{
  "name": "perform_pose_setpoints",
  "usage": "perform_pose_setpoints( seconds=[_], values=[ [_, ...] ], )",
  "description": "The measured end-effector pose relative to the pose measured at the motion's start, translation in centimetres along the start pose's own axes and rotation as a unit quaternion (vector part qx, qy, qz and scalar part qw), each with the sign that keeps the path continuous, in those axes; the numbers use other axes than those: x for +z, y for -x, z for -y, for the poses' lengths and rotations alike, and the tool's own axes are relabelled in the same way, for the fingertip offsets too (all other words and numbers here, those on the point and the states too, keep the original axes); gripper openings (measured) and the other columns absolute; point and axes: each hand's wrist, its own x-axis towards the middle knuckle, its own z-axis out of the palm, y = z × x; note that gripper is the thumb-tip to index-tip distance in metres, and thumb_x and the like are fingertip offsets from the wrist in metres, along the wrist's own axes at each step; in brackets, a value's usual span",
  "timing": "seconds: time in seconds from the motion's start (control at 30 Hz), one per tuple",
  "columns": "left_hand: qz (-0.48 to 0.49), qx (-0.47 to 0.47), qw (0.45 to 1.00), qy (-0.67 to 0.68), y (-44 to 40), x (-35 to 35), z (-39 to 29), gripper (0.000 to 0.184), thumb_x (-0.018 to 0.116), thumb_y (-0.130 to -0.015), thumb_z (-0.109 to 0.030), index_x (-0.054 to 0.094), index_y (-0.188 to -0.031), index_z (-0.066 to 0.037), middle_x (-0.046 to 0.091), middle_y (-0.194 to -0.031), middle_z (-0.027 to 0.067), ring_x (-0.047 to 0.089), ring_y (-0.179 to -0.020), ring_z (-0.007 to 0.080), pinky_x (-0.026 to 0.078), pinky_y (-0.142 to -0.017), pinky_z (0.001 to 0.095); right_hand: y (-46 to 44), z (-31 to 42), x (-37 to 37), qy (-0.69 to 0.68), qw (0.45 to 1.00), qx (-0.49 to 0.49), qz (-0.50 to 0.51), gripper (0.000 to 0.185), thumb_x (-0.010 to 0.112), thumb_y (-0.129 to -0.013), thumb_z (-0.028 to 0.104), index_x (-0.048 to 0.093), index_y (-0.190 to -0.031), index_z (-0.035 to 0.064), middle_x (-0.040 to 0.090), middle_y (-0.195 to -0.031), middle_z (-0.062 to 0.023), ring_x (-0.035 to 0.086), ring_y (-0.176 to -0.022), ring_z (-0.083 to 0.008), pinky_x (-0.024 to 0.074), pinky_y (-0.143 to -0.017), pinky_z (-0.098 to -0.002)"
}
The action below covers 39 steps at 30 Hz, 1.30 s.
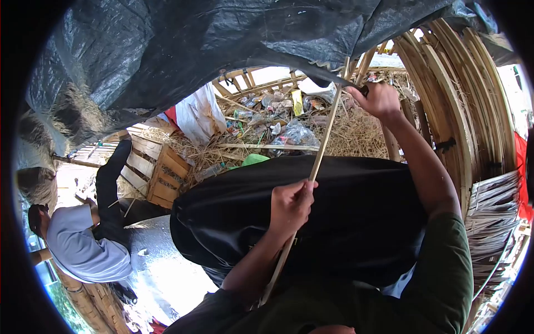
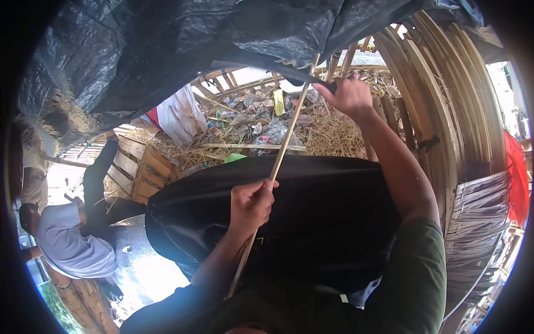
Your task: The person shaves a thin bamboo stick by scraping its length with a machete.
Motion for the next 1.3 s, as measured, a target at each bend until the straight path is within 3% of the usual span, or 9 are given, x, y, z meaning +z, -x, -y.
perform_pose_setpoints(
  seconds=[0.07, 0.27, 0.43, 0.6, 0.87, 1.0, 1.07, 1.13, 1.3],
  values=[
    [0.004, -0.009, 1.000, 0.006, -0.3, 0.1, -0.2, 0.023, 0.058, -0.102, -0.017, 0.068, -0.097, 0.003, 0.046, -0.057, -0.0061, 0.041, -0.044, -0.0008, 0.028, -0.037, 0.0193, -2.6, 1.1, -3.1, -0.150, 0.963, 0.084, 0.209, 0.059, 0.066, -0.085, 0.065, 0.063, -0.065, 0.0098, 0.055, -0.050, -0.0036, 0.060, -0.045, -0.0220, 0.0460, -0.042, -0.0337],
    [-0.004, -0.015, 1.000, 0.010, 0.2, 0.3, 0.3, 0.023, 0.057, -0.102, -0.015, 0.067, -0.096, 0.004, 0.046, -0.058, -0.0059, 0.040, -0.044, -0.0013, 0.026, -0.036, 0.0192, -3.1, -1.4, -1.8, -0.387, 0.903, -0.098, 0.161, 0.064, 0.065, -0.079, 0.074, 0.064, -0.065, 0.0114, 0.053, -0.047, -0.0010, 0.056, -0.039, -0.0205, 0.0472, -0.042, -0.0348],
    [0.007, -0.018, 0.999, 0.030, 0.3, -0.1, -0.6, 0.025, 0.058, -0.103, -0.019, 0.064, -0.100, 0.005, 0.043, -0.058, -0.0051, 0.035, -0.042, -0.0011, 0.024, -0.035, 0.0190, 0.1, -1.3, 0.4, -0.005, 1.000, 0.000, 0.001, 0.050, 0.067, -0.090, 0.056, 0.066, -0.073, 0.0089, 0.048, -0.049, 0.0009, 0.045, -0.039, -0.0159, 0.0396, -0.039, -0.0292],
    [-0.008, -0.007, 1.000, 0.022, 0.1, -0.3, -0.7, 0.023, 0.058, -0.102, -0.017, 0.067, -0.097, 0.004, 0.045, -0.057, -0.0060, 0.038, -0.044, -0.0011, 0.025, -0.036, 0.0192, -2.0, -2.7, -1.9, -0.345, 0.912, -0.035, 0.218, 0.054, 0.068, -0.086, 0.062, 0.063, -0.072, 0.0095, 0.052, -0.051, -0.0036, 0.055, -0.042, -0.0221, 0.0442, -0.042, -0.0350],
    [-0.019, 0.033, 0.999, -0.016, 0.2, -0.5, -0.6, 0.021, 0.059, -0.102, -0.014, 0.068, -0.097, 0.004, 0.046, -0.057, -0.0056, 0.040, -0.045, -0.0005, 0.027, -0.037, 0.0199, 0.3, -1.4, 0.1, -0.155, 0.985, -0.064, 0.045, 0.060, 0.066, -0.085, 0.066, 0.065, -0.069, 0.0086, 0.053, -0.050, -0.0044, 0.056, -0.045, -0.0215, 0.0434, -0.043, -0.0366],
    [-0.035, 0.069, 0.994, -0.071, -0.1, -1.0, 0.6, 0.021, 0.060, -0.101, -0.012, 0.069, -0.096, 0.005, 0.048, -0.058, -0.0059, 0.041, -0.046, -0.0006, 0.029, -0.040, 0.0208, -2.4, -0.6, -2.5, -0.336, 0.884, -0.010, 0.325, 0.056, 0.067, -0.086, 0.063, 0.065, -0.070, 0.0099, 0.048, -0.052, -0.0013, 0.051, -0.044, -0.0178, 0.0418, -0.042, -0.0336],
    [-0.038, 0.082, 0.992, -0.092, -0.3, -1.1, 1.1, 0.021, 0.060, -0.101, -0.012, 0.070, -0.096, 0.006, 0.048, -0.058, -0.0060, 0.041, -0.047, -0.0006, 0.030, -0.041, 0.0210, -0.2, -0.7, 0.0, -0.103, 0.992, -0.069, -0.019, 0.047, 0.069, -0.089, 0.054, 0.065, -0.072, 0.0109, 0.039, -0.058, 0.0017, 0.042, -0.044, -0.0127, 0.0364, -0.039, -0.0297],
    [-0.032, 0.085, 0.991, -0.094, -0.6, -0.8, 1.1, 0.022, 0.060, -0.101, -0.012, 0.070, -0.095, 0.006, 0.049, -0.058, -0.0062, 0.042, -0.048, -0.0007, 0.031, -0.042, 0.0211, -1.0, -0.8, -1.3, -0.060, 0.993, -0.096, -0.044, 0.043, 0.070, -0.091, 0.047, 0.063, -0.072, 0.0090, 0.036, -0.059, 0.0023, 0.039, -0.045, -0.0097, 0.0351, -0.039, -0.0268],
    [-0.023, 0.043, 0.997, -0.055, 0.1, -0.2, -0.4, 0.021, 0.059, -0.101, -0.012, 0.070, -0.098, 0.006, 0.049, -0.058, -0.0053, 0.043, -0.047, -0.0003, 0.031, -0.041, 0.0203, -2.6, -0.2, -2.7, -0.322, 0.917, -0.056, 0.230, 0.062, 0.061, -0.089, 0.065, 0.062, -0.066, 0.0072, 0.046, -0.047, 0.0003, 0.047, -0.039, -0.0116, 0.0380, -0.035, -0.0304]
  ],
)
